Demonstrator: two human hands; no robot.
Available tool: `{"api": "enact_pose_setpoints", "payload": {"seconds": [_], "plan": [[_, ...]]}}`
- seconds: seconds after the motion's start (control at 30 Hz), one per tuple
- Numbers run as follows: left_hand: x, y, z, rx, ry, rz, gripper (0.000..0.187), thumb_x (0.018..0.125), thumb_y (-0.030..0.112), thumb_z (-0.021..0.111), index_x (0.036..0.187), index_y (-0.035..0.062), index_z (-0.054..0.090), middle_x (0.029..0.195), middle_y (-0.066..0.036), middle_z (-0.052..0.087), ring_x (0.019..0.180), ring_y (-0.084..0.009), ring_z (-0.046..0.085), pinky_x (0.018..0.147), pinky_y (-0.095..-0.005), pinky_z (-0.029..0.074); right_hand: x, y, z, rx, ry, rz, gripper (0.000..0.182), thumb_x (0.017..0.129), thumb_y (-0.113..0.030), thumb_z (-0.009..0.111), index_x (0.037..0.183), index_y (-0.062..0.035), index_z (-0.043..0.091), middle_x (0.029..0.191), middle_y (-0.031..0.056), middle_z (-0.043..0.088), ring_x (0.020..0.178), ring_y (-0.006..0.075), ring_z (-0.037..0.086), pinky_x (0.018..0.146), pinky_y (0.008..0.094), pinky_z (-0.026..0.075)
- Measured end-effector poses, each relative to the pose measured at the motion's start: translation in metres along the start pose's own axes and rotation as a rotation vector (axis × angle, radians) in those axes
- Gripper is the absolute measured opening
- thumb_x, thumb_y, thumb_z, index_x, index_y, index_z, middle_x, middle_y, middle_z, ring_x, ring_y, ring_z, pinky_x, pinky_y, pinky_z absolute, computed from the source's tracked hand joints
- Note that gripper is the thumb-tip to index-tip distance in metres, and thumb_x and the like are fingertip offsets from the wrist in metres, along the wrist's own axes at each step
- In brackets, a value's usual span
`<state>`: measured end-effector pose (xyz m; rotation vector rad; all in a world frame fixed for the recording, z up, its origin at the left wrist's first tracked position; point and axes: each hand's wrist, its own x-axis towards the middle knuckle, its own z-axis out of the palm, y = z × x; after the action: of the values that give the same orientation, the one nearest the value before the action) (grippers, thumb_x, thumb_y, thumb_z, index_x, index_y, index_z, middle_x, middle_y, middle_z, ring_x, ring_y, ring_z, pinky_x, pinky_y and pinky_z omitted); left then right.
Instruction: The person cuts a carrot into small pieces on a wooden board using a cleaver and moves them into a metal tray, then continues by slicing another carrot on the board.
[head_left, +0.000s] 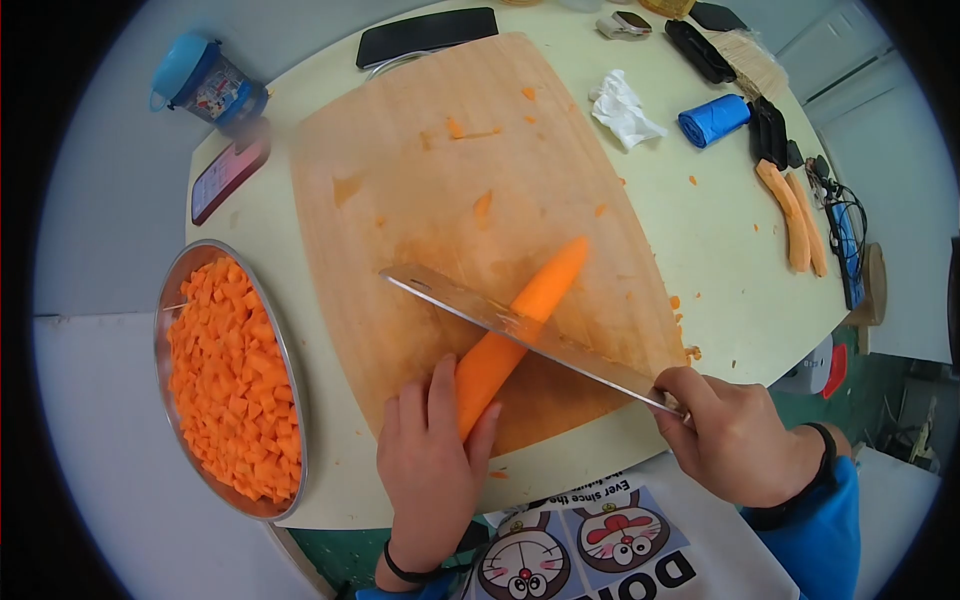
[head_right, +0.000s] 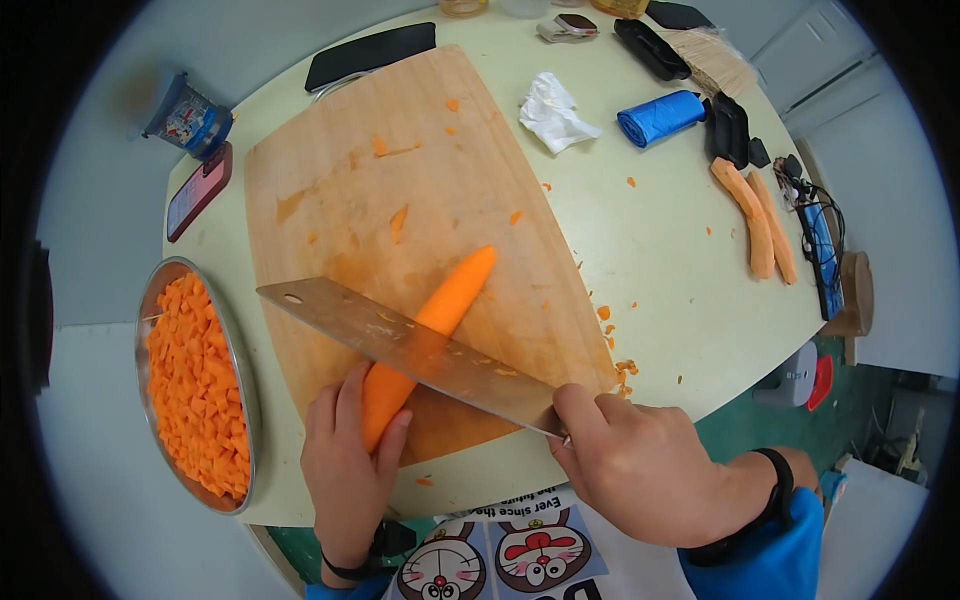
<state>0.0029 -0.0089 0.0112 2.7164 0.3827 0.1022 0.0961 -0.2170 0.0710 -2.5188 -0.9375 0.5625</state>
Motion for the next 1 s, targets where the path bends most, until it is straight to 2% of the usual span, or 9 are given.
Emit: {"api": "enact_pose_setpoints", "payload": {"seconds": [0.03, 0.17, 0.23, 0.5, 0.7, 0.77, 0.87, 0.93, 1.0], "plan": [[0.000, -0.001, 0.001, 0.033, 0.035, 0.039, 0.051, 0.074, 0.024, 0.070, 0.117, 0.0022, 0.052, 0.093, -0.012, 0.052, 0.079, -0.0270, 0.052, 0.065, -0.0344, 0.045, 0.000, -0.001, 0.000, 0.002, -0.001, 0.000, 0.019, 0.079, -0.011, 0.063, 0.086, -0.0049, 0.047, 0.057, 0.0085, 0.053, 0.048, 0.0263, 0.056, 0.041, 0.0353, 0.045], [0.001, 0.001, -0.001, 0.037, 0.019, 0.033, 0.051, 0.074, 0.024, 0.070, 0.117, 0.0020, 0.052, 0.093, -0.012, 0.052, 0.079, -0.0269, 0.052, 0.065, -0.0342, 0.045, 0.002, -0.003, -0.002, 0.005, -0.021, 0.004, 0.020, 0.078, -0.012, 0.064, 0.086, -0.0042, 0.047, 0.056, 0.0084, 0.052, 0.048, 0.0258, 0.056, 0.040, 0.0354, 0.044], [0.001, 0.004, -0.004, -0.026, -0.066, -0.074, 0.046, 0.080, 0.020, 0.065, 0.120, 0.0035, 0.050, 0.099, -0.014, 0.052, 0.089, -0.0324, 0.053, 0.072, -0.0377, 0.045, 0.002, -0.003, -0.002, 0.003, -0.026, 0.010, 0.021, 0.077, -0.013, 0.064, 0.086, -0.0040, 0.047, 0.056, 0.0085, 0.052, 0.048, 0.0258, 0.056, 0.040, 0.0355, 0.044], [0.001, 0.002, -0.002, -0.017, -0.046, -0.059, 0.046, 0.079, 0.022, 0.065, 0.119, 0.0036, 0.050, 0.098, -0.014, 0.051, 0.087, -0.0328, 0.053, 0.070, -0.0383, 0.045, 0.004, -0.003, -0.002, 0.006, -0.041, 0.032, 0.022, 0.076, -0.013, 0.065, 0.086, -0.0037, 0.048, 0.056, 0.0089, 0.053, 0.049, 0.0265, 0.057, 0.041, 0.0355, 0.045], [-0.007, 0.000, -0.024, -0.048, -0.143, -0.095, 0.046, 0.079, 0.023, 0.066, 0.118, 0.0036, 0.050, 0.098, -0.014, 0.052, 0.089, -0.0321, 0.054, 0.070, -0.0381, 0.046, 0.001, 0.000, -0.025, 0.126, 0.037, 0.075, 0.016, 0.082, -0.014, 0.062, 0.088, -0.0044, 0.050, 0.059, 0.0100, 0.057, 0.050, 0.0274, 0.058, 0.045, 0.0357, 0.046], [-0.014, -0.004, -0.030, -0.050, -0.189, -0.112, 0.046, 0.079, 0.023, 0.066, 0.118, 0.0034, 0.051, 0.099, -0.014, 0.052, 0.090, -0.0320, 0.054, 0.070, -0.0379, 0.046, -0.002, 0.005, -0.029, 0.121, 0.125, 0.157, 0.012, 0.084, -0.012, 0.060, 0.087, -0.0037, 0.052, 0.060, 0.0109, 0.057, 0.050, 0.0276, 0.058, 0.045, 0.0355, 0.045], [-0.018, -0.010, -0.024, -0.022, -0.180, -0.090, 0.047, 0.079, 0.024, 0.066, 0.117, 0.0026, 0.050, 0.100, -0.014, 0.052, 0.089, -0.0320, 0.054, 0.070, -0.0374, 0.046, 0.001, 0.014, -0.033, 0.172, 0.045, 0.200, 0.009, 0.085, -0.010, 0.059, 0.085, -0.0030, 0.053, 0.059, 0.0114, 0.056, 0.051, 0.0283, 0.057, 0.045, 0.0354, 0.045], [-0.020, -0.010, -0.018, 0.008, -0.130, -0.056, 0.050, 0.079, 0.023, 0.065, 0.121, 0.0029, 0.048, 0.100, -0.015, 0.052, 0.087, -0.0319, 0.055, 0.069, -0.0373, 0.046, 0.000, 0.018, -0.028, 0.221, 0.048, 0.184, 0.010, 0.086, -0.011, 0.058, 0.083, -0.0026, 0.053, 0.059, 0.0119, 0.056, 0.051, 0.0290, 0.057, 0.046, 0.0355, 0.045], [-0.018, -0.009, -0.020, 0.010, -0.166, -0.060, 0.052, 0.079, 0.023, 0.065, 0.124, 0.0042, 0.046, 0.100, -0.015, 0.052, 0.087, -0.0318, 0.055, 0.069, -0.0372, 0.047, -0.002, 0.023, -0.021, 0.232, 0.073, 0.119, 0.011, 0.086, -0.012, 0.058, 0.083, -0.0024, 0.053, 0.059, 0.0125, 0.056, 0.050, 0.0296, 0.057, 0.046, 0.0359, 0.045]]}}
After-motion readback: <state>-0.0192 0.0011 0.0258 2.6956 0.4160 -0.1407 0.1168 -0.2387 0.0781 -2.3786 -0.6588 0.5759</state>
